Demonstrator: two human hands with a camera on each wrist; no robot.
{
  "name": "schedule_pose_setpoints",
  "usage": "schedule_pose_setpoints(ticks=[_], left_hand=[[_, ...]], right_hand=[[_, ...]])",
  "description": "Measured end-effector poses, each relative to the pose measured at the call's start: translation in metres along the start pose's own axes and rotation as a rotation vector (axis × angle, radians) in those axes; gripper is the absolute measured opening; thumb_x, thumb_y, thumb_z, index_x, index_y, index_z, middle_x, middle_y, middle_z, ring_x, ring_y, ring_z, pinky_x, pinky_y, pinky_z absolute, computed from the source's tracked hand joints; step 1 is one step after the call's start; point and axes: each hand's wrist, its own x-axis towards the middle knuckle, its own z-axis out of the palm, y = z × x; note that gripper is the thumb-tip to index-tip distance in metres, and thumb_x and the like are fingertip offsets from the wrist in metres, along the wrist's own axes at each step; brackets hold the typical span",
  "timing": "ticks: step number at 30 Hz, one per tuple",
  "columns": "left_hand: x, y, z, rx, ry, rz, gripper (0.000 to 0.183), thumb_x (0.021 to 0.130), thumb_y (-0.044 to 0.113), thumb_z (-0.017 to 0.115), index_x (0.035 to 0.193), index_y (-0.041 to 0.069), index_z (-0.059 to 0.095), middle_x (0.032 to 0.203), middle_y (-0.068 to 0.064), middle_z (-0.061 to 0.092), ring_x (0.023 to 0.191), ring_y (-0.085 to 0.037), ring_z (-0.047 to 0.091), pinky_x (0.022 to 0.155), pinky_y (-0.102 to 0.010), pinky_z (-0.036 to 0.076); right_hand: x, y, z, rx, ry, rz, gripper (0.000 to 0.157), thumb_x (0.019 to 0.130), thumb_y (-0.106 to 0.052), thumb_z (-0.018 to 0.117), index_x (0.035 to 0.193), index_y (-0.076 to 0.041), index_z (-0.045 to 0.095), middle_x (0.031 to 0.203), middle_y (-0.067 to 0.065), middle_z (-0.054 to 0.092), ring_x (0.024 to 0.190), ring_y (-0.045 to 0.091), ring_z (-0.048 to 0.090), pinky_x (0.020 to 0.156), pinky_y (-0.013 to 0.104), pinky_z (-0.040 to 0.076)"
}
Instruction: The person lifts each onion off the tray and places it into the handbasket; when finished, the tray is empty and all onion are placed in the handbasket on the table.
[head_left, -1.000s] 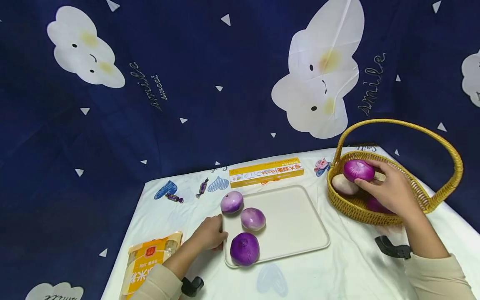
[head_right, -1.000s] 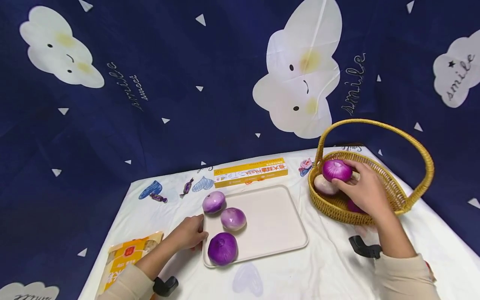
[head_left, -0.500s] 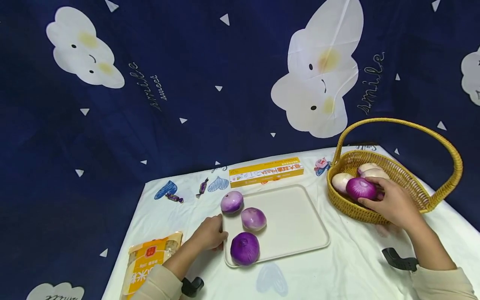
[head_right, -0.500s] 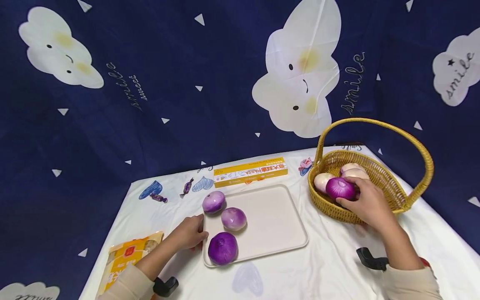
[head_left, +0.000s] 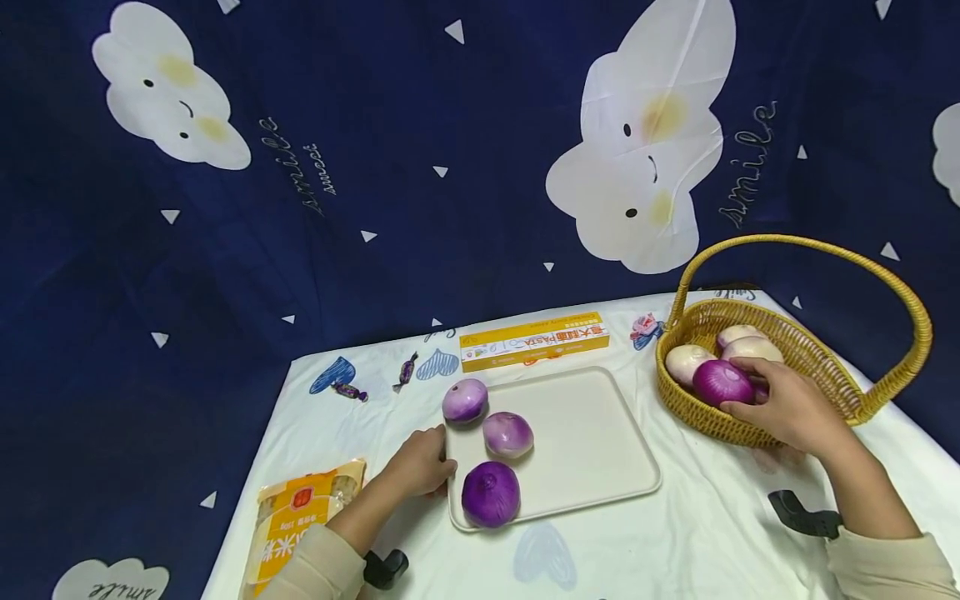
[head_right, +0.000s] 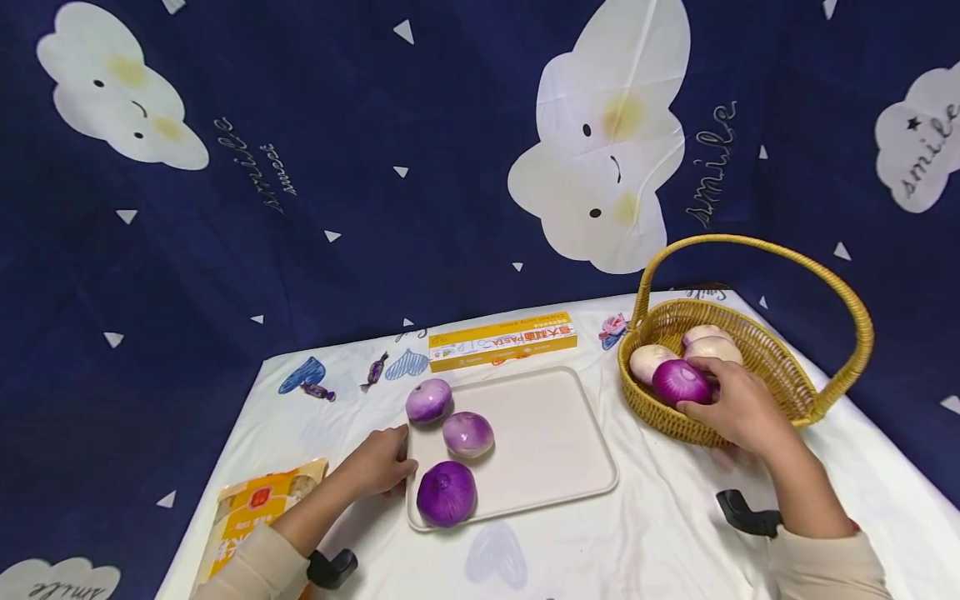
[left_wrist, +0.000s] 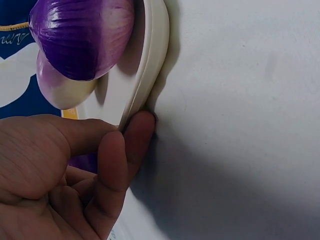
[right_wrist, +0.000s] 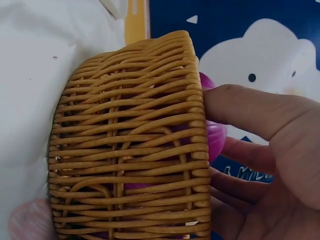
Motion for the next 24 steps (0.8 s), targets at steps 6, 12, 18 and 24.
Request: schedule_pose_setpoints(ticks=[6, 12, 18, 24], left_hand=[[0.002, 0.000, 0.000, 0.000, 0.001, -0.001, 0.012, 0.084, 0.005, 0.061, 0.092, 0.003, 0.052, 0.053, -0.002, 0.059, 0.036, -0.014, 0.054, 0.036, -0.027, 0.045], [0.002, -0.001, 0.000, 0.004, -0.002, -0.005, 0.012, 0.084, 0.006, 0.061, 0.091, 0.003, 0.051, 0.053, -0.002, 0.059, 0.036, -0.013, 0.054, 0.036, -0.028, 0.045], [0.002, -0.001, 0.000, 0.018, 0.000, -0.010, 0.012, 0.085, 0.007, 0.062, 0.090, 0.003, 0.051, 0.052, -0.002, 0.059, 0.035, -0.012, 0.052, 0.037, -0.029, 0.045], [0.003, -0.002, 0.002, 0.018, 0.018, 0.014, 0.010, 0.082, 0.003, 0.060, 0.088, 0.003, 0.052, 0.048, 0.001, 0.058, 0.033, -0.009, 0.052, 0.035, -0.027, 0.044]], right_hand=[[0.001, -0.004, 0.000, 0.057, -0.002, -0.013, 0.080, 0.076, -0.046, 0.076, 0.134, 0.002, 0.047, 0.117, 0.028, 0.061, 0.105, 0.046, 0.059, 0.082, 0.059, 0.044], [0.010, -0.023, 0.003, 0.082, 0.116, -0.100, 0.068, 0.077, -0.036, 0.078, 0.128, 0.001, 0.052, 0.121, 0.026, 0.058, 0.110, 0.046, 0.055, 0.086, 0.060, 0.039], [0.029, -0.066, 0.022, 0.087, 0.231, -0.238, 0.052, 0.076, -0.027, 0.079, 0.120, -0.005, 0.062, 0.111, 0.016, 0.064, 0.100, 0.033, 0.058, 0.081, 0.048, 0.043], [0.049, -0.113, 0.064, 0.233, 0.026, -0.332, 0.052, 0.079, -0.027, 0.077, 0.123, -0.006, 0.060, 0.120, 0.010, 0.062, 0.108, 0.028, 0.059, 0.082, 0.039, 0.054]])
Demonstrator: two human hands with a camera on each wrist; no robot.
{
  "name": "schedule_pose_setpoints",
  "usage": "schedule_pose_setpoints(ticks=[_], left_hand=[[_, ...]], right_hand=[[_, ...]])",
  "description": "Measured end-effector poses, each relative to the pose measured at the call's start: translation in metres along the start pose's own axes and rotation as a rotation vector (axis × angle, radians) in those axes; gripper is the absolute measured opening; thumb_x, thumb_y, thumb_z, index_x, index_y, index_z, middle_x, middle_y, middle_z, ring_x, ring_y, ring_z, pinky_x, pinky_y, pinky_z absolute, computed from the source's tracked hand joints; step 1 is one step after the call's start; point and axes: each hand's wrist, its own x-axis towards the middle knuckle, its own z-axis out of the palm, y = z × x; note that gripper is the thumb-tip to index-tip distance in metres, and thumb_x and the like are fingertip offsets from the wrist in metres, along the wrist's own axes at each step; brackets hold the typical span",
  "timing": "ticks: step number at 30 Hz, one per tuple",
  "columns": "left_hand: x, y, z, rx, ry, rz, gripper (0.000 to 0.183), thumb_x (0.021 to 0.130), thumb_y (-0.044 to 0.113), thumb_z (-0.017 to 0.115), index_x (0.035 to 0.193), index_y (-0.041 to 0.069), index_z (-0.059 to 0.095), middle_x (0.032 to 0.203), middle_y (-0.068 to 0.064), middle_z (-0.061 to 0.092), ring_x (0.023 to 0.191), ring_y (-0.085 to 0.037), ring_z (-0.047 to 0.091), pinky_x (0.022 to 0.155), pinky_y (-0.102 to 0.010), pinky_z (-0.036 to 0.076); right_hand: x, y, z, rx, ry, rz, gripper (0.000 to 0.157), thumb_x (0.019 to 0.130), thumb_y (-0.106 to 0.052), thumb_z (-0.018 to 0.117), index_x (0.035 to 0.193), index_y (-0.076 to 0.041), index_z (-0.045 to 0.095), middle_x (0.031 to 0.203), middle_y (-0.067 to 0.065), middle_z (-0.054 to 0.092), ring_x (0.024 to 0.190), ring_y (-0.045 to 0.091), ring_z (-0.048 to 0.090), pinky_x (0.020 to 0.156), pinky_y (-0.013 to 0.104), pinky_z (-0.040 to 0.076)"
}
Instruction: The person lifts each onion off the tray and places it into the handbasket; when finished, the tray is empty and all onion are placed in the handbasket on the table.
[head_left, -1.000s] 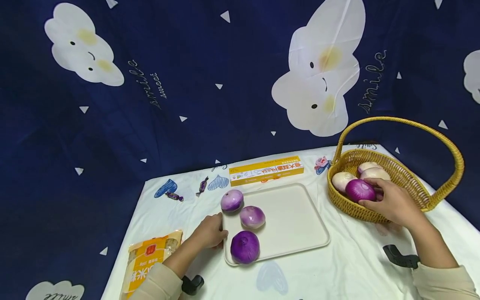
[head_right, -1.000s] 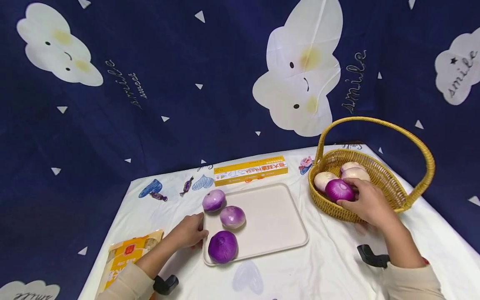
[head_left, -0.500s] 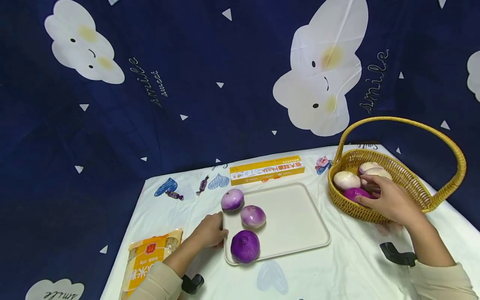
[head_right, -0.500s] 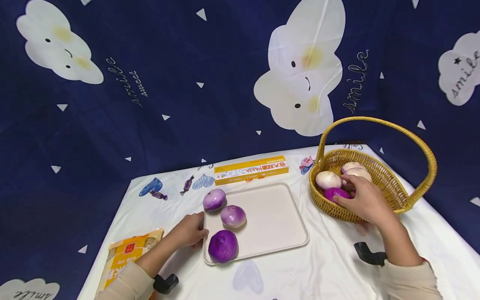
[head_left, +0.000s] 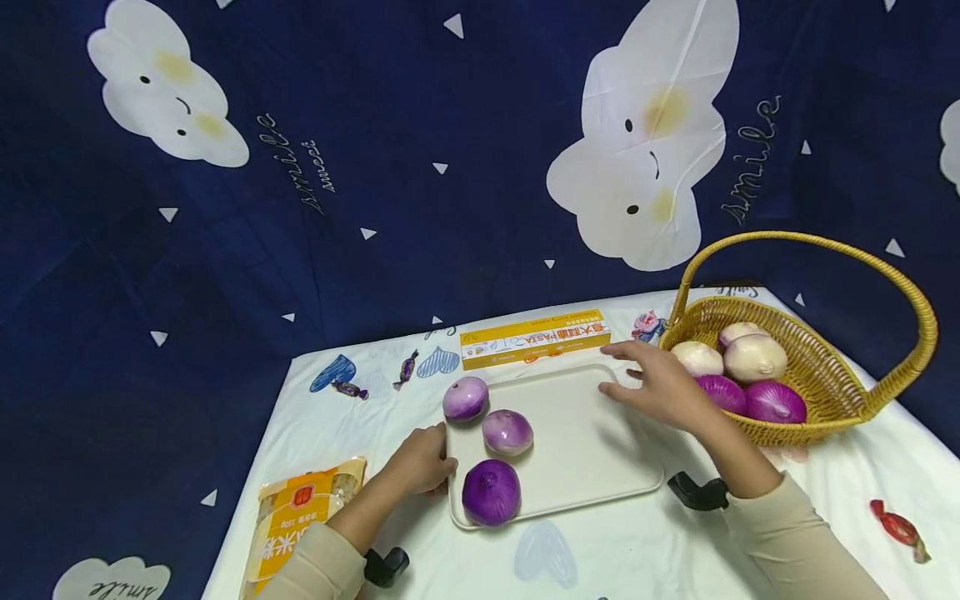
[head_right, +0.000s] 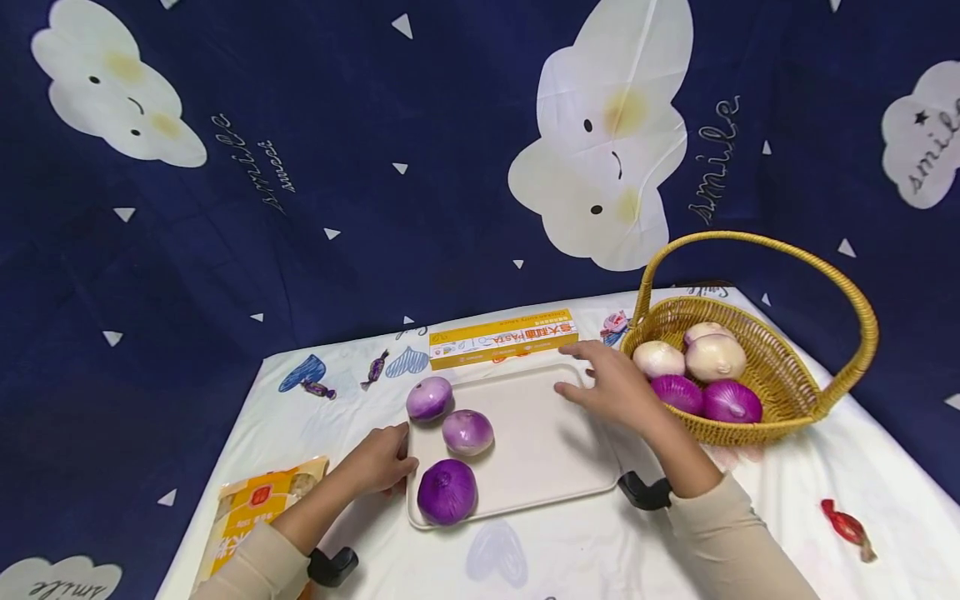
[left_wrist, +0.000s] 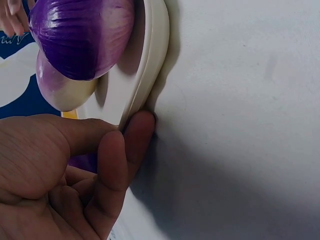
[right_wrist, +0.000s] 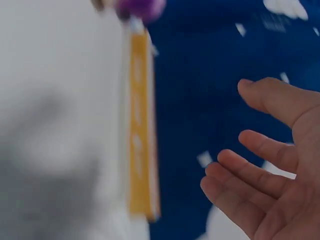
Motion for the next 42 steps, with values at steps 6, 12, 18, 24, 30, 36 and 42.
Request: schedule_pose_setpoints(ticks=[6, 12, 18, 24, 30, 36, 42], left_hand=[[0.001, 0.000, 0.000, 0.005, 0.006, 0.007, 0.011, 0.081, 0.003, 0.059, 0.088, 0.002, 0.051, 0.047, 0.001, 0.057, 0.033, -0.009, 0.052, 0.035, -0.028, 0.044], [0.001, 0.001, 0.001, -0.015, -0.007, -0.001, 0.011, 0.082, 0.002, 0.059, 0.089, 0.001, 0.052, 0.050, -0.002, 0.059, 0.035, -0.011, 0.053, 0.036, -0.028, 0.044], [0.001, 0.002, 0.003, 0.007, -0.010, -0.008, 0.011, 0.081, 0.003, 0.059, 0.089, 0.002, 0.051, 0.049, -0.001, 0.058, 0.034, -0.010, 0.052, 0.036, -0.028, 0.043], [0.000, 0.002, 0.001, 0.011, -0.009, -0.014, 0.012, 0.081, 0.004, 0.059, 0.089, 0.002, 0.051, 0.050, -0.001, 0.058, 0.034, -0.010, 0.052, 0.036, -0.028, 0.044], [0.001, 0.001, 0.000, -0.008, -0.011, -0.016, 0.011, 0.081, 0.003, 0.059, 0.089, 0.001, 0.051, 0.051, -0.002, 0.059, 0.035, -0.011, 0.053, 0.036, -0.027, 0.044], [0.001, 0.000, 0.000, -0.013, -0.012, -0.017, 0.011, 0.082, 0.002, 0.059, 0.090, 0.001, 0.051, 0.052, -0.004, 0.059, 0.035, -0.011, 0.053, 0.036, -0.027, 0.044], [-0.002, -0.001, -0.001, -0.001, -0.006, -0.016, 0.012, 0.082, 0.003, 0.059, 0.091, 0.002, 0.052, 0.051, -0.001, 0.059, 0.035, -0.010, 0.053, 0.037, -0.027, 0.044]], right_hand=[[0.016, -0.018, 0.063, 0.106, -0.184, 0.008, 0.065, 0.081, -0.047, 0.071, 0.131, -0.008, 0.054, 0.129, 0.008, 0.058, 0.115, 0.028, 0.057, 0.092, 0.041, 0.049], [0.021, -0.028, 0.104, 0.123, -0.251, 0.026, 0.075, 0.081, -0.060, 0.064, 0.134, -0.008, 0.052, 0.129, 0.008, 0.058, 0.116, 0.022, 0.057, 0.100, 0.041, 0.042], [0.021, -0.035, 0.117, 0.179, -0.317, -0.034, 0.064, 0.085, -0.046, 0.067, 0.131, -0.004, 0.054, 0.124, 0.011, 0.061, 0.111, 0.021, 0.060, 0.096, 0.037, 0.046], [0.021, -0.038, 0.123, 0.236, -0.347, -0.079, 0.061, 0.083, -0.046, 0.069, 0.128, -0.005, 0.056, 0.118, 0.002, 0.064, 0.104, 0.010, 0.062, 0.092, 0.030, 0.048], [0.021, -0.041, 0.126, 0.169, -0.348, -0.089, 0.068, 0.076, -0.051, 0.073, 0.128, -0.010, 0.057, 0.114, -0.003, 0.065, 0.102, 0.007, 0.060, 0.089, 0.029, 0.049], [0.021, -0.043, 0.126, 0.208, -0.354, -0.095, 0.072, 0.070, -0.043, 0.080, 0.129, -0.008, 0.056, 0.117, -0.003, 0.064, 0.104, 0.009, 0.060, 0.086, 0.028, 0.050], [0.024, -0.042, 0.111, 0.225, -0.225, -0.034, 0.070, 0.067, -0.042, 0.083, 0.126, -0.014, 0.057, 0.115, -0.005, 0.064, 0.110, 0.011, 0.058, 0.092, 0.032, 0.048]])
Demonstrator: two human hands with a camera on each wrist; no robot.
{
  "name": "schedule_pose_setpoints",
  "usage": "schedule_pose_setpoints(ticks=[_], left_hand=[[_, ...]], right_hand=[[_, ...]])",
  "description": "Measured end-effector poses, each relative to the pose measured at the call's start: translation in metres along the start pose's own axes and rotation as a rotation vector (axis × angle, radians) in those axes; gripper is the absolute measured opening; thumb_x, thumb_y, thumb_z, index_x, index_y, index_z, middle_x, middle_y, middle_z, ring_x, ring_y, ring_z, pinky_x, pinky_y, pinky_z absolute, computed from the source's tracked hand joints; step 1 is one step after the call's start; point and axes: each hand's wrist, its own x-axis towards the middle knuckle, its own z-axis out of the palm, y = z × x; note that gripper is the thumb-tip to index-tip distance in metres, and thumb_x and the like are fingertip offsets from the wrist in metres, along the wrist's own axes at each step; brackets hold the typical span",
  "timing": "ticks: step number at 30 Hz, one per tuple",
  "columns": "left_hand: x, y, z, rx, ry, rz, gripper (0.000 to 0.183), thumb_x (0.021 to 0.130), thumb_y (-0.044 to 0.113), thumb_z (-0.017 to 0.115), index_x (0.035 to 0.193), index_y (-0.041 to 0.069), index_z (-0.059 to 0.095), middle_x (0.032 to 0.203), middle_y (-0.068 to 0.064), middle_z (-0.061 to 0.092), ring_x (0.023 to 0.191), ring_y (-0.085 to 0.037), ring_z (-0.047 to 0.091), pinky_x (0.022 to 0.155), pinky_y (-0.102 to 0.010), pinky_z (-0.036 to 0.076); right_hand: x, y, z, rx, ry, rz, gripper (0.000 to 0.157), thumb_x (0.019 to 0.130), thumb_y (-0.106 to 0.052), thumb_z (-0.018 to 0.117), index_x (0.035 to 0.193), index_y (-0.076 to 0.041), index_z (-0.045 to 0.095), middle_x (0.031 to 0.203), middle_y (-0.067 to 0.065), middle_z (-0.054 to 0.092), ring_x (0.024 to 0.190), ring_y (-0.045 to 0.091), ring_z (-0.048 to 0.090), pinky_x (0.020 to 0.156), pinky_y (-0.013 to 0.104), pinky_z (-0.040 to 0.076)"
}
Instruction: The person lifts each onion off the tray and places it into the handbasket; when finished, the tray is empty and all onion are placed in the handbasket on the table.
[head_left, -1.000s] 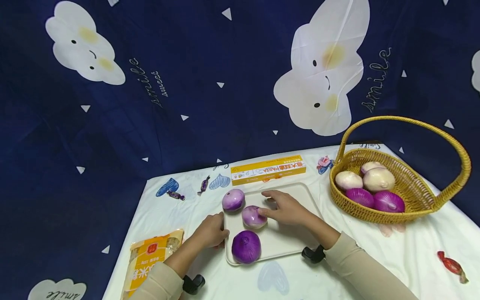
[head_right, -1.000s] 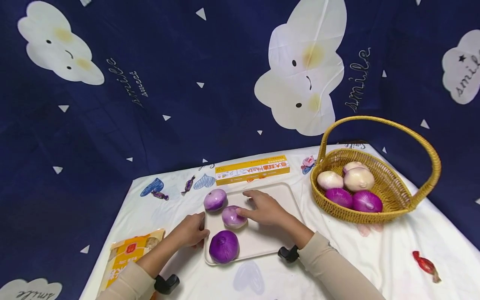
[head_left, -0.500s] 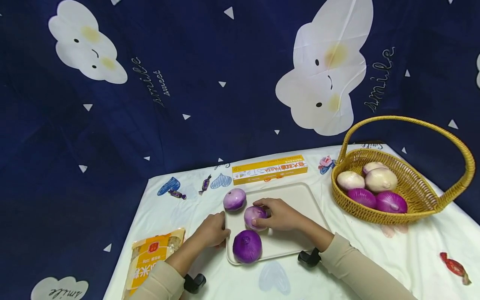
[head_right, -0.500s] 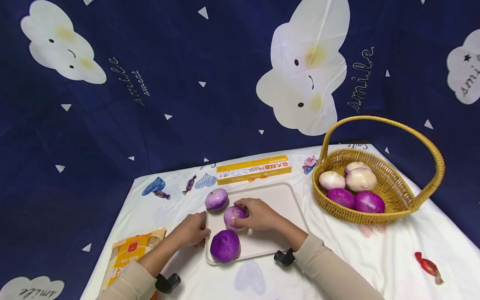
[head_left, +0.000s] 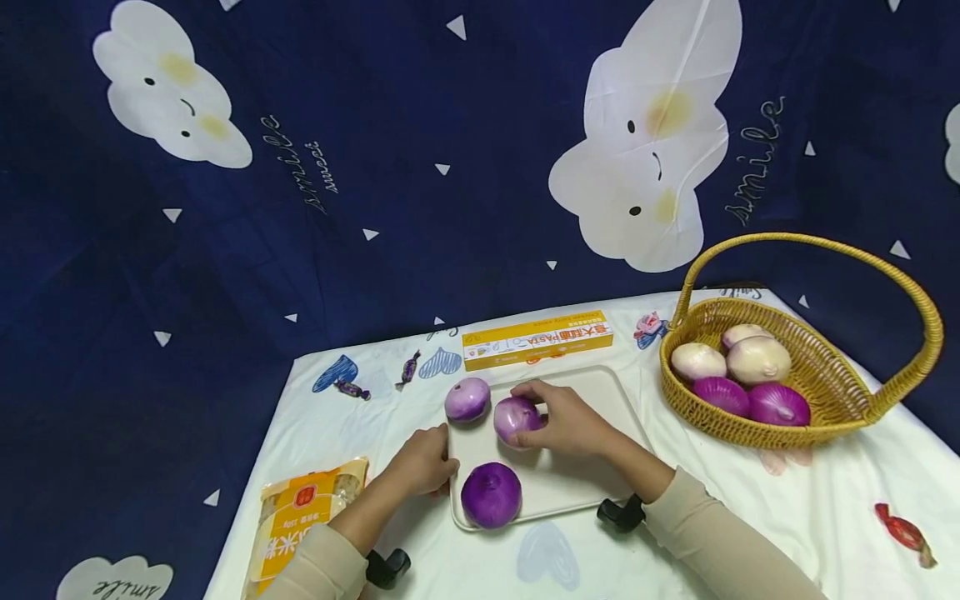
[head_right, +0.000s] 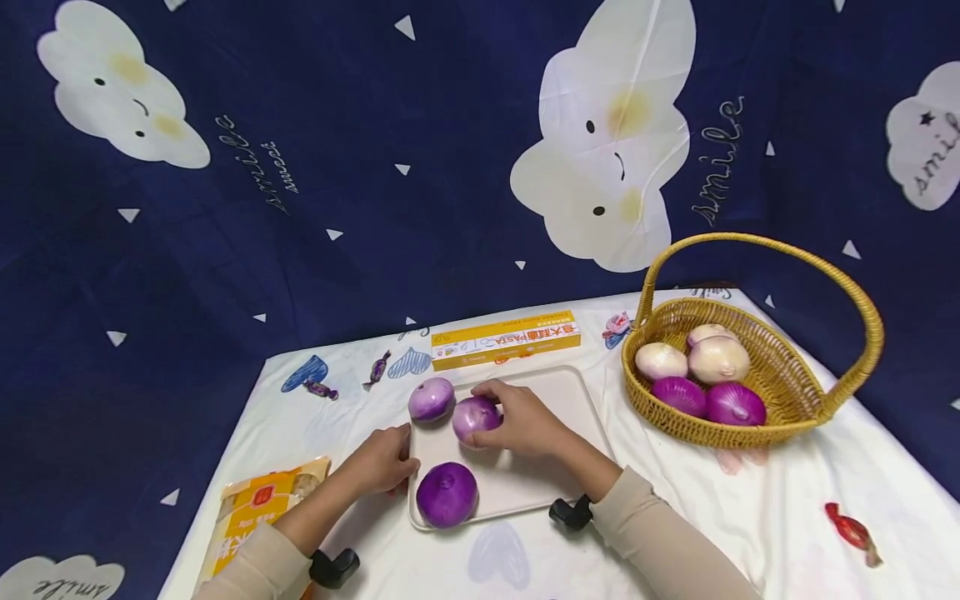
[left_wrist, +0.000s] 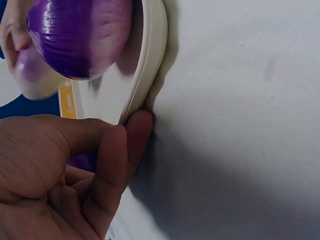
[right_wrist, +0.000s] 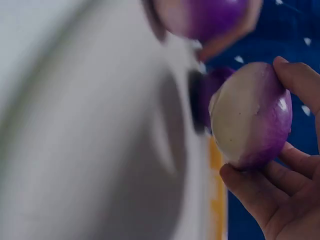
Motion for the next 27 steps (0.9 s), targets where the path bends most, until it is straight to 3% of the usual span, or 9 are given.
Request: schedule_pose_setpoints(ticks=[9, 15, 22, 27], left_hand=[[0.000, 0.001, 0.001, -0.008, 0.004, 0.012, 0.011, 0.082, 0.001, 0.059, 0.090, 0.000, 0.051, 0.051, -0.003, 0.059, 0.035, -0.009, 0.053, 0.038, -0.028, 0.045], [0.001, 0.001, 0.002, -0.016, -0.007, 0.014, 0.011, 0.084, 0.002, 0.060, 0.092, 0.000, 0.052, 0.052, -0.003, 0.058, 0.037, -0.010, 0.053, 0.038, -0.027, 0.046], [0.001, 0.001, 0.000, -0.016, -0.010, 0.012, 0.011, 0.084, 0.003, 0.060, 0.092, 0.001, 0.052, 0.052, -0.003, 0.059, 0.037, -0.011, 0.054, 0.038, -0.028, 0.045], [0.001, 0.003, 0.000, 0.010, -0.002, 0.025, 0.010, 0.083, 0.003, 0.060, 0.089, 0.002, 0.052, 0.050, -0.001, 0.057, 0.035, -0.009, 0.051, 0.039, -0.028, 0.043]], right_hand=[[-0.016, 0.002, -0.087, -0.039, 0.239, 0.019, 0.065, 0.068, -0.036, 0.085, 0.124, -0.015, 0.059, 0.123, 0.002, 0.061, 0.107, 0.022, 0.061, 0.084, 0.036, 0.054], [-0.043, 0.018, -0.146, -0.221, 0.385, 0.099, 0.067, 0.070, -0.040, 0.083, 0.127, -0.013, 0.059, 0.124, 0.009, 0.061, 0.106, 0.028, 0.058, 0.088, 0.047, 0.047], [-0.085, 0.047, -0.196, -0.320, 0.429, 0.262, 0.074, 0.073, -0.044, 0.080, 0.131, -0.007, 0.053, 0.127, 0.020, 0.055, 0.106, 0.037, 0.054, 0.084, 0.054, 0.045], [-0.116, 0.064, -0.213, -0.387, 0.421, 0.355, 0.078, 0.074, -0.046, 0.078, 0.131, -0.001, 0.050, 0.129, 0.029, 0.050, 0.114, 0.046, 0.045, 0.087, 0.064, 0.039]])
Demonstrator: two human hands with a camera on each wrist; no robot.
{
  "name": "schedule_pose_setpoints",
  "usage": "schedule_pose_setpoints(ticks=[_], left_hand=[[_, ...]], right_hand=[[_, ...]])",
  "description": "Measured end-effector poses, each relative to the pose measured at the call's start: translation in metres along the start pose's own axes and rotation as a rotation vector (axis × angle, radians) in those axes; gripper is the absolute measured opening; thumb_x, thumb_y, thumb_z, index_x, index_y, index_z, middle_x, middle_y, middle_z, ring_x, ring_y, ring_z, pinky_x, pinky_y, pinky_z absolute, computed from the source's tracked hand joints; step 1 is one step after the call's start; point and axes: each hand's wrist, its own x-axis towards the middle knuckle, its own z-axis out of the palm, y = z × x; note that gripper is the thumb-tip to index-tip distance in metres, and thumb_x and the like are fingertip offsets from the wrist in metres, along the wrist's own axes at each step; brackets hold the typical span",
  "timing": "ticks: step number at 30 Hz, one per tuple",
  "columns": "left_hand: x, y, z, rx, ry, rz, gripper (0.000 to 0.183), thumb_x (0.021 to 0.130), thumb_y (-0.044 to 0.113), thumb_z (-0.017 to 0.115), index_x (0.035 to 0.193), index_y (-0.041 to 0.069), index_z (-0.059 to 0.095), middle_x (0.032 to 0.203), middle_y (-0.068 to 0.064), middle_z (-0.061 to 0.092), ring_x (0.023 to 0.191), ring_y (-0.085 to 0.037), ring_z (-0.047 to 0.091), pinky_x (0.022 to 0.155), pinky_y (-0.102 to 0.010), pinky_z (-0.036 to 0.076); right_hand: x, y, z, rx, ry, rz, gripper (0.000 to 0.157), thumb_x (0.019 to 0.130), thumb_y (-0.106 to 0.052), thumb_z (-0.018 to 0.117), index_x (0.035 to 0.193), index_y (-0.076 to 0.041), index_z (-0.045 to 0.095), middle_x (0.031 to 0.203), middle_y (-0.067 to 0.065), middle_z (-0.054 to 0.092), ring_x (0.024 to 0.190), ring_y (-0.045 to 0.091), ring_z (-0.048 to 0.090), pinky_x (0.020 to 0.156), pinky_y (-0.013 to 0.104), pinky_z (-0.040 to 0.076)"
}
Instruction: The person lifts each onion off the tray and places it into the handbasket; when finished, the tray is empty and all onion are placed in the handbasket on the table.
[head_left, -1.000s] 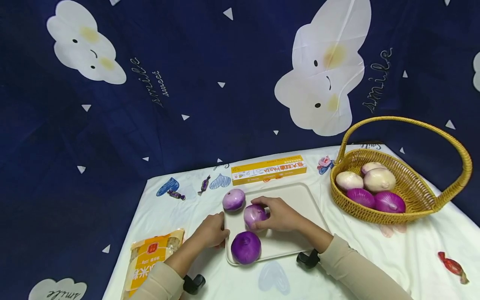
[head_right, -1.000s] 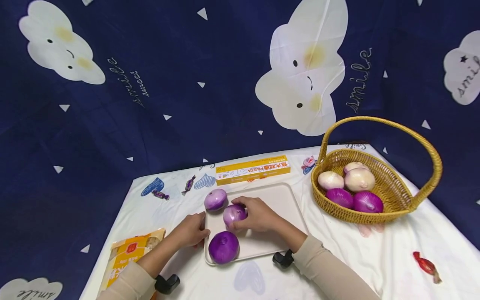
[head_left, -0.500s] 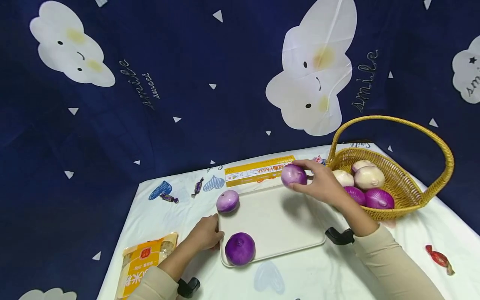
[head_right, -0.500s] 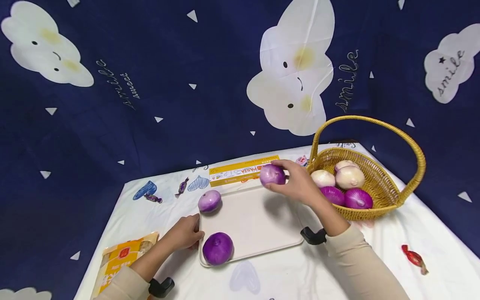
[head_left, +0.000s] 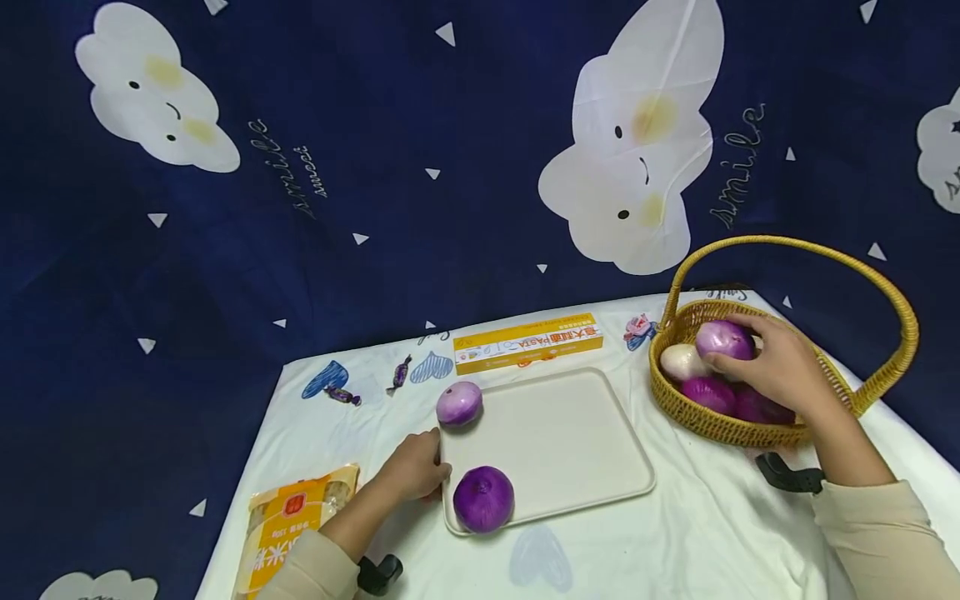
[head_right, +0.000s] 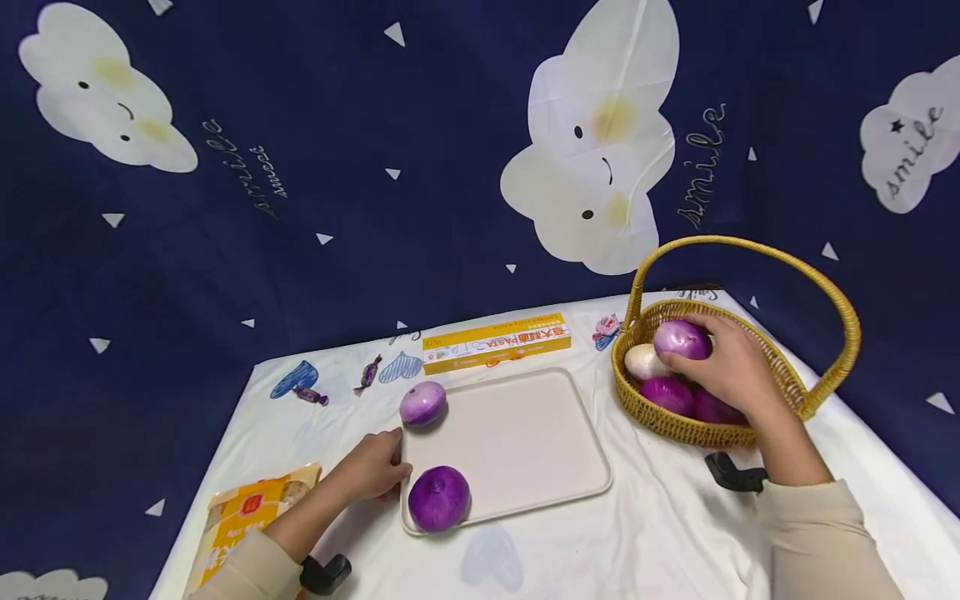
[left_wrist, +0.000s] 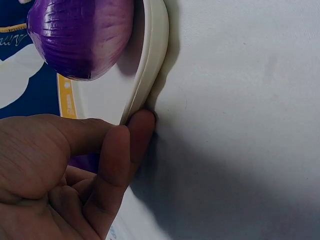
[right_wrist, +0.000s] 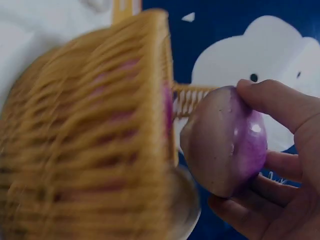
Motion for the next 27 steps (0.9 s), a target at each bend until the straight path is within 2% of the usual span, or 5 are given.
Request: schedule_pose_setpoints(ticks=[5, 18, 24, 27], left_hand=[[0.002, -0.001, -0.001, 0.020, -0.005, -0.017, 0.011, 0.082, 0.004, 0.060, 0.089, 0.002, 0.052, 0.050, 0.000, 0.056, 0.036, -0.010, 0.052, 0.040, -0.027, 0.043], [0.001, -0.001, 0.003, 0.026, -0.011, -0.019, 0.012, 0.083, 0.005, 0.061, 0.090, 0.002, 0.052, 0.049, 0.000, 0.056, 0.035, -0.009, 0.052, 0.040, -0.028, 0.043], [0.001, 0.000, 0.002, 0.031, 0.003, -0.025, 0.011, 0.082, 0.004, 0.060, 0.089, 0.002, 0.052, 0.047, 0.002, 0.055, 0.036, -0.010, 0.051, 0.040, -0.028, 0.042], [0.001, 0.001, 0.001, 0.025, 0.005, -0.030, 0.011, 0.081, 0.004, 0.060, 0.089, 0.002, 0.052, 0.048, 0.001, 0.055, 0.036, -0.010, 0.052, 0.040, -0.028, 0.043]], right_hand=[[-0.010, 0.012, 0.002, -0.051, -0.021, -0.010, 0.081, 0.073, -0.047, 0.078, 0.131, 0.003, 0.048, 0.126, 0.034, 0.047, 0.114, 0.051, 0.042, 0.088, 0.066, 0.034], [-0.014, 0.012, 0.002, -0.072, -0.045, -0.039, 0.081, 0.075, -0.047, 0.076, 0.132, 0.003, 0.047, 0.126, 0.032, 0.045, 0.113, 0.051, 0.041, 0.087, 0.067, 0.033], [-0.011, 0.006, 0.005, -0.033, 0.010, -0.100, 0.076, 0.075, -0.040, 0.078, 0.130, 0.003, 0.048, 0.128, 0.030, 0.045, 0.117, 0.050, 0.040, 0.091, 0.067, 0.030], [-0.009, -0.007, 0.007, 0.007, 0.057, -0.133, 0.068, 0.076, -0.033, 0.079, 0.129, 0.000, 0.052, 0.130, 0.026, 0.047, 0.120, 0.048, 0.040, 0.093, 0.065, 0.029]])
